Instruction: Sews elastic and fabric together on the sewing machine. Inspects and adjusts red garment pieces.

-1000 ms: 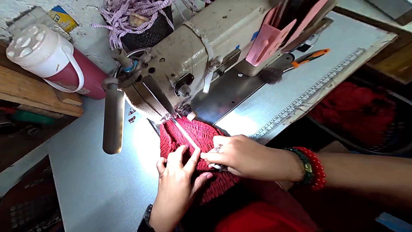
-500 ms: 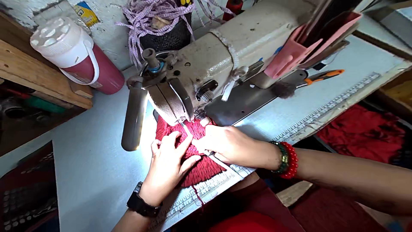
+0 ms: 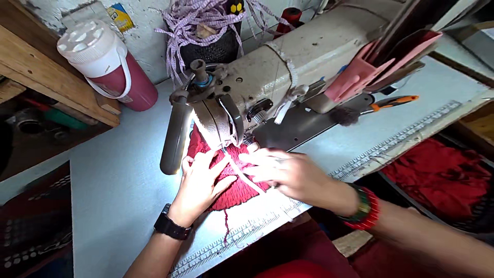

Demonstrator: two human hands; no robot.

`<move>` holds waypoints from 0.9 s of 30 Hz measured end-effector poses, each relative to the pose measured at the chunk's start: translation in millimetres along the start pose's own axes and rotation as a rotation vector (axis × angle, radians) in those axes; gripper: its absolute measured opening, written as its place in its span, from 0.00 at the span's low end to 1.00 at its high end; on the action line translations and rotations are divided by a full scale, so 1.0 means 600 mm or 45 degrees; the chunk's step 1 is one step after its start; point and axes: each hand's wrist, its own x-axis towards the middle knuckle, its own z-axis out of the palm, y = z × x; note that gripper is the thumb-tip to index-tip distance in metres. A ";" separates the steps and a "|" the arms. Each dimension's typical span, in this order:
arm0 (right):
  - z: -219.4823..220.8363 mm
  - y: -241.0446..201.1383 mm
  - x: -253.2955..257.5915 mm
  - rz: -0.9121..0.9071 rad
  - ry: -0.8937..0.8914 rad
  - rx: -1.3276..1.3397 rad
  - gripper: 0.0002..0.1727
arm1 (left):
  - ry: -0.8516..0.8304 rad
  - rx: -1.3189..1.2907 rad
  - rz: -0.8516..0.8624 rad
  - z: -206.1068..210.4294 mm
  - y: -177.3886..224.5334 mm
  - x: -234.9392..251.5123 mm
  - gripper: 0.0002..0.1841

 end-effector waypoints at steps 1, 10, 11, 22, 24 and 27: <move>-0.028 0.015 -0.023 0.053 0.166 -0.054 0.13 | -0.003 -0.001 0.000 0.000 -0.001 0.001 0.25; -0.141 0.210 -0.146 0.624 0.447 -0.557 0.22 | 0.002 -0.030 0.028 -0.002 -0.014 0.005 0.25; -0.135 0.213 -0.151 0.615 0.461 -0.557 0.22 | 0.004 -0.031 0.026 -0.002 -0.015 0.006 0.25; -0.132 0.216 -0.161 0.698 0.369 -0.532 0.21 | -0.020 -0.001 0.029 -0.002 -0.014 0.000 0.25; -0.133 0.214 -0.161 0.666 0.407 -0.547 0.21 | -0.014 0.005 0.031 -0.002 -0.012 -0.001 0.25; -0.133 0.213 -0.157 0.647 0.430 -0.585 0.25 | -0.003 0.018 0.039 -0.001 -0.013 0.002 0.25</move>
